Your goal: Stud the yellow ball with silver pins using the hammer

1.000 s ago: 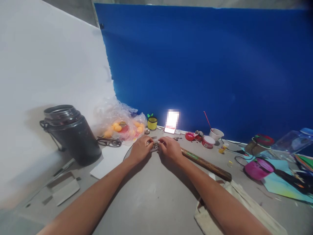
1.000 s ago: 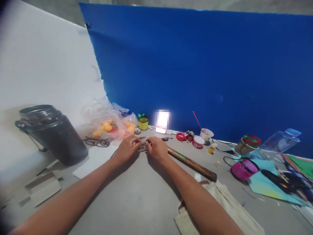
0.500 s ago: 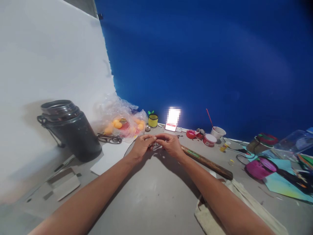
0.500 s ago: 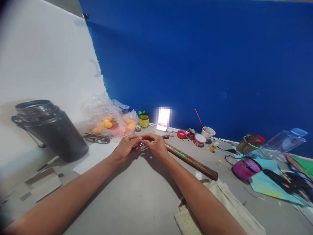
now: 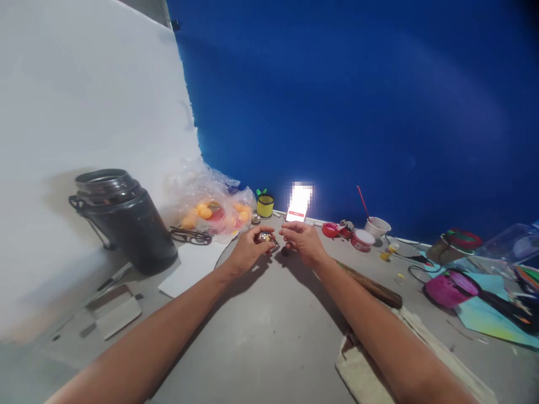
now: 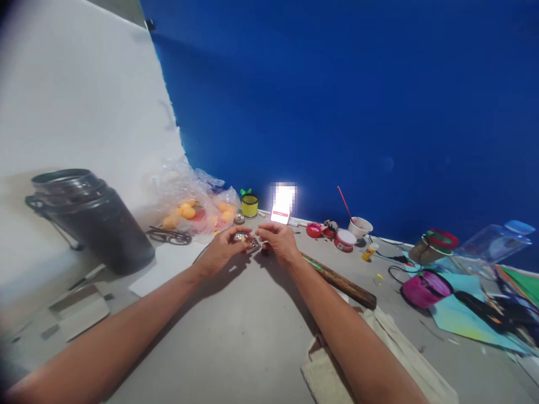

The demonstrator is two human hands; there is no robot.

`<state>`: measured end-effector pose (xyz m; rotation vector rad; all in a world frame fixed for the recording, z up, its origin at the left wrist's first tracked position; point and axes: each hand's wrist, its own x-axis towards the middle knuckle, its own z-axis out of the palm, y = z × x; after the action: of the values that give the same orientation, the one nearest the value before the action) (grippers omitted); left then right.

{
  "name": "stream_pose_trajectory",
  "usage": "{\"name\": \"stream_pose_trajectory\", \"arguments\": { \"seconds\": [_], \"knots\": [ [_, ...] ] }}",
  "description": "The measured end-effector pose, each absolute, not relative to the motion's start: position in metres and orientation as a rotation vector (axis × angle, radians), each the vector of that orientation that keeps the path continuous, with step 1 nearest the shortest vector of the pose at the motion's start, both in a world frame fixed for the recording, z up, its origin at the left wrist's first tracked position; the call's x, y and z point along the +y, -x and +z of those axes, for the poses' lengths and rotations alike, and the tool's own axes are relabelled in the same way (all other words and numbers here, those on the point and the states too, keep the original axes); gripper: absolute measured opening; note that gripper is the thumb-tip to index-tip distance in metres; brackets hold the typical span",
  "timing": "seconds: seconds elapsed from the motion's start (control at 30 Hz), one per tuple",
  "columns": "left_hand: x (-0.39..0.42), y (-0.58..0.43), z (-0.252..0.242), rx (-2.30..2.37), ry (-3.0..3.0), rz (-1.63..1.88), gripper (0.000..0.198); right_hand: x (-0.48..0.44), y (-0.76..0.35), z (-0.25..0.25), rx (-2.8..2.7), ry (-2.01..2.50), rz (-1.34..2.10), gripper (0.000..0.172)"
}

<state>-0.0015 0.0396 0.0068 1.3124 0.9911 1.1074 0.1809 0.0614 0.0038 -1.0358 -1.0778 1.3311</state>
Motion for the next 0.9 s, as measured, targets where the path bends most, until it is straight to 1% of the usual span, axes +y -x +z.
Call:
{"name": "stream_pose_trajectory", "arguments": {
  "seconds": [0.1,0.23,0.43,0.67,0.77,0.9],
  "knots": [
    [0.036,0.001,0.008,1.086,-1.462,1.087,0.047,0.062,-0.184,0.005,-1.044,1.001,1.437,0.047],
    [0.034,0.0,0.007,1.168,-1.606,1.099,0.034,0.059,-0.185,0.006,-1.109,0.953,1.568,0.047],
    [0.04,0.001,-0.005,1.227,-1.807,1.151,0.027,0.053,-0.182,0.006,-1.277,0.93,1.63,0.04],
    [0.037,0.001,-0.005,1.219,-1.877,1.068,0.011,0.051,-0.179,-0.001,-1.342,0.952,1.631,0.034],
    [0.033,-0.001,-0.003,1.273,-1.917,1.069,0.011,0.05,-0.178,-0.001,-1.334,0.972,1.622,0.034],
    [0.033,-0.001,-0.003,1.313,-1.948,1.072,0.015,0.049,-0.177,0.001,-1.336,0.998,1.623,0.035]
  ]
}}
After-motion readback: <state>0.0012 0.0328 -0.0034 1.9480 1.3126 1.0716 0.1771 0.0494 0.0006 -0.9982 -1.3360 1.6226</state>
